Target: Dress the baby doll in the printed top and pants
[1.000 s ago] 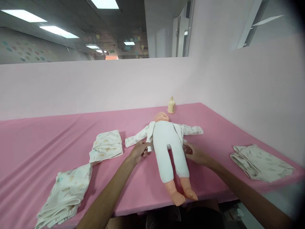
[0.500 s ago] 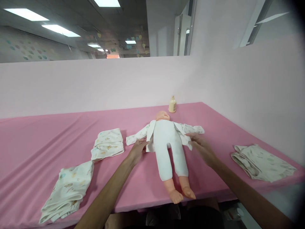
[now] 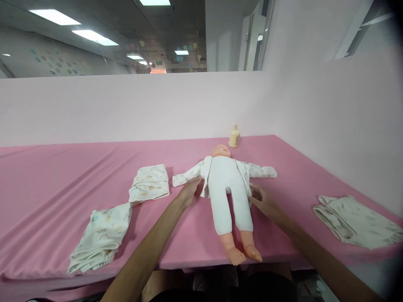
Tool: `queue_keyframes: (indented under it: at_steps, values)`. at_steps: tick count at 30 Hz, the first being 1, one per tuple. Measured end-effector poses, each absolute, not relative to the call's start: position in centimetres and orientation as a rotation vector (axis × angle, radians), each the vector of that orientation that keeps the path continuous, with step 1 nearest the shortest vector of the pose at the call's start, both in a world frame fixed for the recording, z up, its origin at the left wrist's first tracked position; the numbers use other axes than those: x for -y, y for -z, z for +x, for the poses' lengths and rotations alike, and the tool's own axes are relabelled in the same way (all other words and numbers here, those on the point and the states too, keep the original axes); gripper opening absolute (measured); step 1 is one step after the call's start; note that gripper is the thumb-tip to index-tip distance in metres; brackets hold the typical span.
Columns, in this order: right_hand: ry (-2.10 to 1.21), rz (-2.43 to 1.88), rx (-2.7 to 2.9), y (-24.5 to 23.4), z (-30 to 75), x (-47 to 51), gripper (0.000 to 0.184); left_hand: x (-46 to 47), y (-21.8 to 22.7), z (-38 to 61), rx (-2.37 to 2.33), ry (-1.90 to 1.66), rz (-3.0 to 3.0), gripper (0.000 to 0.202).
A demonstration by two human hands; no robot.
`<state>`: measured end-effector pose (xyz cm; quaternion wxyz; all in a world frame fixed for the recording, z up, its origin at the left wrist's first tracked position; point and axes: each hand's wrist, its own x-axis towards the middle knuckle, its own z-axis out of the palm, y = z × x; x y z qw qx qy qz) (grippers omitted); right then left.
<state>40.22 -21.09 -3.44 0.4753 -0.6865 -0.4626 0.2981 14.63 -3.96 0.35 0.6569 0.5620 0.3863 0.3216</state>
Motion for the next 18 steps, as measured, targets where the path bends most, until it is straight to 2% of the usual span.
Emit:
queue_keyframes:
  at_steps: [4,8,12,16,18]
  values:
    - [-0.735,-1.622,1.157,3.8,40.2,20.9,0.05,3.2,0.0,16.0,-0.749,-0.677,1.115,0.021]
    - [-0.715,-1.595,1.142,4.7,40.5,20.7,0.048,3.3,-0.2,15.9,-0.913,-0.693,1.129,0.025]
    - [-0.673,-1.689,1.143,4.7,40.6,20.7,0.049,5.2,-1.9,14.6,-1.12,-0.753,1.492,0.026]
    - [-0.669,-1.629,1.143,2.2,39.9,20.6,0.034,8.0,-3.5,14.9,-1.17,-0.885,1.932,0.021]
    - [-0.619,-1.564,1.156,0.4,39.4,20.4,0.032,9.1,-3.8,15.9,-1.145,-0.842,2.146,0.016]
